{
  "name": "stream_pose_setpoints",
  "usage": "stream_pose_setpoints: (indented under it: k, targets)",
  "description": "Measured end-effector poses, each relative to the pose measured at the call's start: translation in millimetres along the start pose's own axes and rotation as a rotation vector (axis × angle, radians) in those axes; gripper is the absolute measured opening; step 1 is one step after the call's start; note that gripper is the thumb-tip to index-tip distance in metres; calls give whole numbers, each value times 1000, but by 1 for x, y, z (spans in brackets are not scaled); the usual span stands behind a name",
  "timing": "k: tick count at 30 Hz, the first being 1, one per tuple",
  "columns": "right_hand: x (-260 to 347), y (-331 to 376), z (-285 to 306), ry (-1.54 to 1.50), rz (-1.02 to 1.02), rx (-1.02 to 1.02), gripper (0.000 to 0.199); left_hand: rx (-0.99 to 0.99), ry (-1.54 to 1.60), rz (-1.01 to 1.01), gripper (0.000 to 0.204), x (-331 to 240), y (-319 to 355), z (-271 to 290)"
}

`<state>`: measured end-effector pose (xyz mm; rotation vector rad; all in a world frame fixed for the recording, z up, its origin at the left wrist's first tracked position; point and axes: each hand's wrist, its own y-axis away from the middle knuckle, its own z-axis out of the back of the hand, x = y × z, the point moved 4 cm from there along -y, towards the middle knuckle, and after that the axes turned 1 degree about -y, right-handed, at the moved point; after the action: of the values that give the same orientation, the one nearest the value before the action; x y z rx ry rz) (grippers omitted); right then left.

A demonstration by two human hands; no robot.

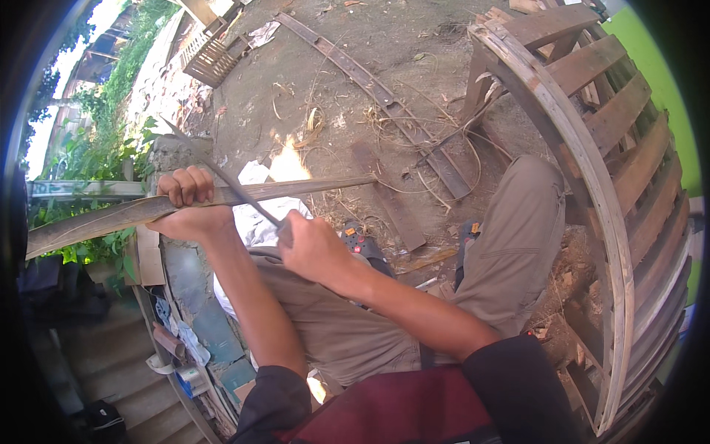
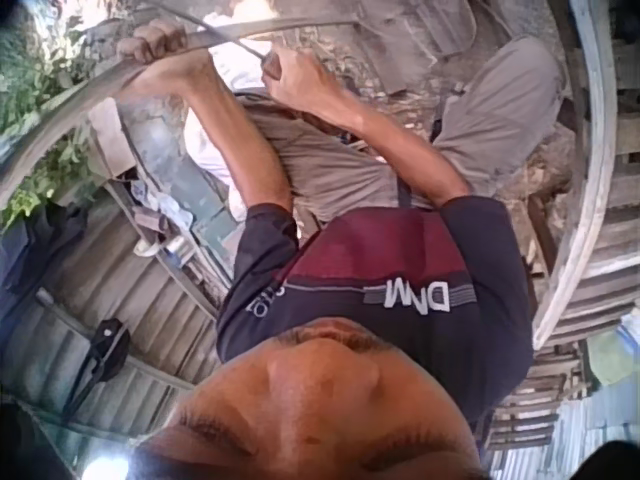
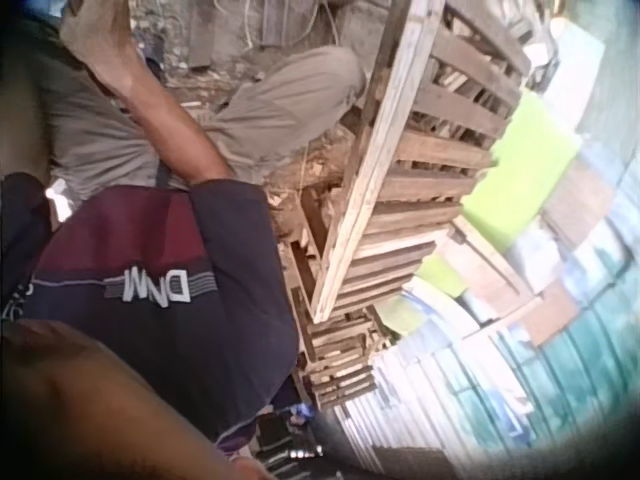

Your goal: The person hammers nails into a wooden pallet to secure its slats. They then use a metal bar to pry and adjust the wooden slats, ensuring they are properly aligned.

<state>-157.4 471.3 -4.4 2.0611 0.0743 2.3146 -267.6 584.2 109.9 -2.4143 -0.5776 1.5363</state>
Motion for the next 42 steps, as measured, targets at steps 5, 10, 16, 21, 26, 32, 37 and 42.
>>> stream_pose_setpoints:
  k: [5,10,16,21,26,32,37,42]
  targets:
    - [-191,-3,43,420,-358,12,19,81,69,13,66,-5,6,-7]
    - [-46,-1,17,47,-96,-3,24,85,54,43,68,2,-3,0]
    - [-255,11,42,379,-452,54,29,157,135,76,67,0,-6,-5]
    - [-203,6,18,282,-441,-153,29,186,103,102,61,2,-6,4]
    - [-279,17,42,383,-511,-90,29,318,178,98,59,3,-12,-6]
    - [-275,32,16,383,-616,-232,31,228,101,85,57,5,-20,9]
    - [-275,22,13,401,-567,-104,29,161,105,88,59,6,-20,27]
    - [-208,5,10,298,-358,-138,28,100,57,75,60,3,-22,19]
